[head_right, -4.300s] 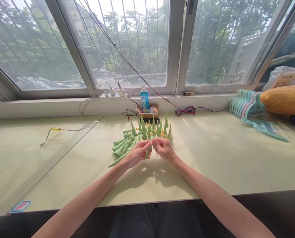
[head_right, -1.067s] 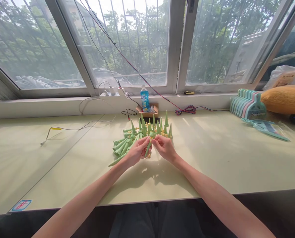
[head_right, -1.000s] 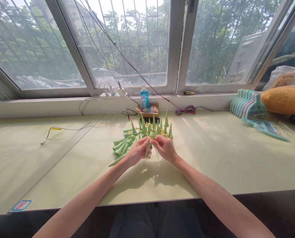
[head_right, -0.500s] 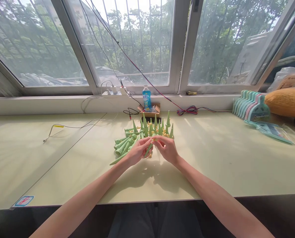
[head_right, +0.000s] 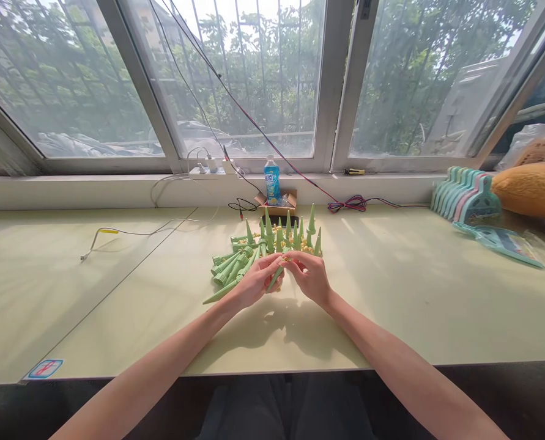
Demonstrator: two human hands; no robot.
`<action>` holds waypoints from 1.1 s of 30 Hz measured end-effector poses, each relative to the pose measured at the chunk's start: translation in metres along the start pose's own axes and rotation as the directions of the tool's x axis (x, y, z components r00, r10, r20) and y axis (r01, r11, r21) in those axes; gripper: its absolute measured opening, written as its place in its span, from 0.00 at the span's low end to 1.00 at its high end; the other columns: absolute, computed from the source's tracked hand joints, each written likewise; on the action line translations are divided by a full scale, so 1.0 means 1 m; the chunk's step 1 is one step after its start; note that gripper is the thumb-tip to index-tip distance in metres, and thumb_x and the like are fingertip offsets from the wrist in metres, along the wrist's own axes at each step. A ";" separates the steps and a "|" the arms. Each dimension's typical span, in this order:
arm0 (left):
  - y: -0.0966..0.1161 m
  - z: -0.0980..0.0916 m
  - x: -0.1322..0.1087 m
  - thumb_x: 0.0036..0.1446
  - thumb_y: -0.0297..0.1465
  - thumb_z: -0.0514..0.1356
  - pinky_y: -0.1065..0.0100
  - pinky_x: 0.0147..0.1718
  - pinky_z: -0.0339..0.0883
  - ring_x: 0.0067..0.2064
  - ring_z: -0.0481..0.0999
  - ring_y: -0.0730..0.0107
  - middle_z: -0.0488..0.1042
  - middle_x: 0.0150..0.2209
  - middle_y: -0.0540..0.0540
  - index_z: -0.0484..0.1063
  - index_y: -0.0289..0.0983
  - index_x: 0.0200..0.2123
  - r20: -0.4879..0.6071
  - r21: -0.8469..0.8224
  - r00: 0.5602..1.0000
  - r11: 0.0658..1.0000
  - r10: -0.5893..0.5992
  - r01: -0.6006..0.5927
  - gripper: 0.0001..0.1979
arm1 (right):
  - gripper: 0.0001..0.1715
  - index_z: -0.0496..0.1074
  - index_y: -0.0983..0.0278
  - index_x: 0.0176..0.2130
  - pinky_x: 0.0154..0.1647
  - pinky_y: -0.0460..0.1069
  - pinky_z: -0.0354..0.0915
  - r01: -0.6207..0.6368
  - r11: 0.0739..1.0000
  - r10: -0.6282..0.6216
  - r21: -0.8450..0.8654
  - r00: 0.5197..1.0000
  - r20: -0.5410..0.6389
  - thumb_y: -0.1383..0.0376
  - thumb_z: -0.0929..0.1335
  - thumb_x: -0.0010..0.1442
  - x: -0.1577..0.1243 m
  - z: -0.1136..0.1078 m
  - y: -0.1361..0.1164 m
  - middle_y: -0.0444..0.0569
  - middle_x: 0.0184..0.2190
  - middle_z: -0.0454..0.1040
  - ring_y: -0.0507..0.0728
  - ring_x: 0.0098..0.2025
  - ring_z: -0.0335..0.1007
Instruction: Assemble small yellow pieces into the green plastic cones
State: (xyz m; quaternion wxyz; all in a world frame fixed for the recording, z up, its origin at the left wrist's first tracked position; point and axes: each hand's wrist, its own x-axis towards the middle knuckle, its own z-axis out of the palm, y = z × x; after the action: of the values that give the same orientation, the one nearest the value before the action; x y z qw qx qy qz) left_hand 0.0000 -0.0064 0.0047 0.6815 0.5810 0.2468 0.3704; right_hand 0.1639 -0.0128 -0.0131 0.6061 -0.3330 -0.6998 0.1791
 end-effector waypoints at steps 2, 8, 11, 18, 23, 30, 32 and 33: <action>0.000 0.000 0.000 0.60 0.46 0.59 0.74 0.19 0.43 0.19 0.55 0.82 0.59 0.22 0.55 0.70 0.35 0.42 0.003 -0.004 1.000 1.000 0.002 -0.002 0.19 | 0.11 0.77 0.65 0.34 0.23 0.45 0.67 -0.014 1.000 0.014 -0.001 1.000 0.001 0.60 0.69 0.63 0.000 0.000 0.000 0.47 0.26 0.76 0.50 0.24 0.68; 0.000 0.001 0.000 0.60 0.46 0.60 0.73 0.19 0.44 0.19 0.55 0.82 0.58 0.21 0.56 0.70 0.35 0.45 -0.007 -0.010 1.000 1.000 0.001 -0.001 0.20 | 0.12 0.77 0.65 0.34 0.22 0.45 0.66 -0.033 0.999 0.033 0.012 0.999 0.002 0.59 0.69 0.63 -0.001 0.000 0.000 0.46 0.25 0.74 0.49 0.23 0.66; 0.000 0.001 0.000 0.59 0.47 0.60 0.73 0.20 0.45 0.19 0.55 0.82 0.59 0.21 0.55 0.71 0.35 0.44 -0.011 -0.004 1.000 1.000 0.003 -0.003 0.21 | 0.12 0.77 0.65 0.34 0.22 0.45 0.65 -0.034 0.999 0.034 0.017 0.999 0.004 0.59 0.69 0.63 -0.001 0.000 0.000 0.46 0.25 0.74 0.49 0.22 0.65; 0.000 0.002 0.000 0.60 0.47 0.59 0.72 0.20 0.44 0.19 0.54 0.82 0.59 0.21 0.55 0.71 0.35 0.47 -0.007 0.002 1.000 1.000 0.005 -0.005 0.22 | 0.11 0.77 0.65 0.34 0.22 0.45 0.65 -0.036 0.999 0.036 0.021 0.999 0.006 0.60 0.69 0.63 0.000 0.001 0.001 0.45 0.25 0.74 0.48 0.21 0.63; 0.000 0.002 0.000 0.59 0.47 0.60 0.73 0.20 0.43 0.19 0.54 0.82 0.59 0.22 0.55 0.72 0.35 0.46 -0.015 -0.011 1.000 1.000 -0.001 0.001 0.22 | 0.12 0.76 0.65 0.34 0.22 0.45 0.64 -0.055 0.998 0.055 0.020 0.998 0.004 0.59 0.69 0.63 0.000 0.001 0.001 0.45 0.24 0.73 0.48 0.20 0.61; 0.000 0.001 0.001 0.58 0.48 0.61 0.73 0.19 0.43 0.19 0.55 0.82 0.60 0.22 0.55 0.70 0.35 0.42 -0.022 -0.018 1.000 1.000 -0.011 0.011 0.21 | 0.14 0.76 0.65 0.33 0.21 0.45 0.65 -0.079 0.996 0.079 0.043 0.997 0.007 0.57 0.69 0.62 0.000 0.001 0.001 0.45 0.24 0.72 0.49 0.21 0.63; 0.000 0.002 0.001 0.57 0.48 0.61 0.73 0.18 0.43 0.18 0.54 0.83 0.60 0.22 0.55 0.70 0.35 0.41 -0.025 -0.013 1.000 1.000 -0.015 0.015 0.21 | 0.14 0.76 0.64 0.34 0.21 0.45 0.65 -0.091 0.994 0.091 0.052 0.996 0.007 0.56 0.69 0.62 0.000 0.001 0.002 0.45 0.24 0.72 0.49 0.21 0.63; 0.001 0.002 0.001 0.57 0.49 0.61 0.74 0.18 0.42 0.18 0.54 0.84 0.61 0.23 0.55 0.70 0.35 0.40 -0.027 -0.010 0.999 1.000 -0.018 0.018 0.22 | 0.14 0.76 0.64 0.35 0.21 0.45 0.65 -0.098 0.994 0.098 0.055 0.995 0.007 0.56 0.69 0.62 -0.001 0.001 0.002 0.45 0.24 0.72 0.49 0.21 0.63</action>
State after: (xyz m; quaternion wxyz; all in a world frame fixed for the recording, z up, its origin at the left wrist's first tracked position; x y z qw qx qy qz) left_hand 0.0020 -0.0063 0.0058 0.6842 0.5703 0.2594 0.3732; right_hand 0.1635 -0.0117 -0.0149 0.6041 -0.3496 -0.6786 0.2288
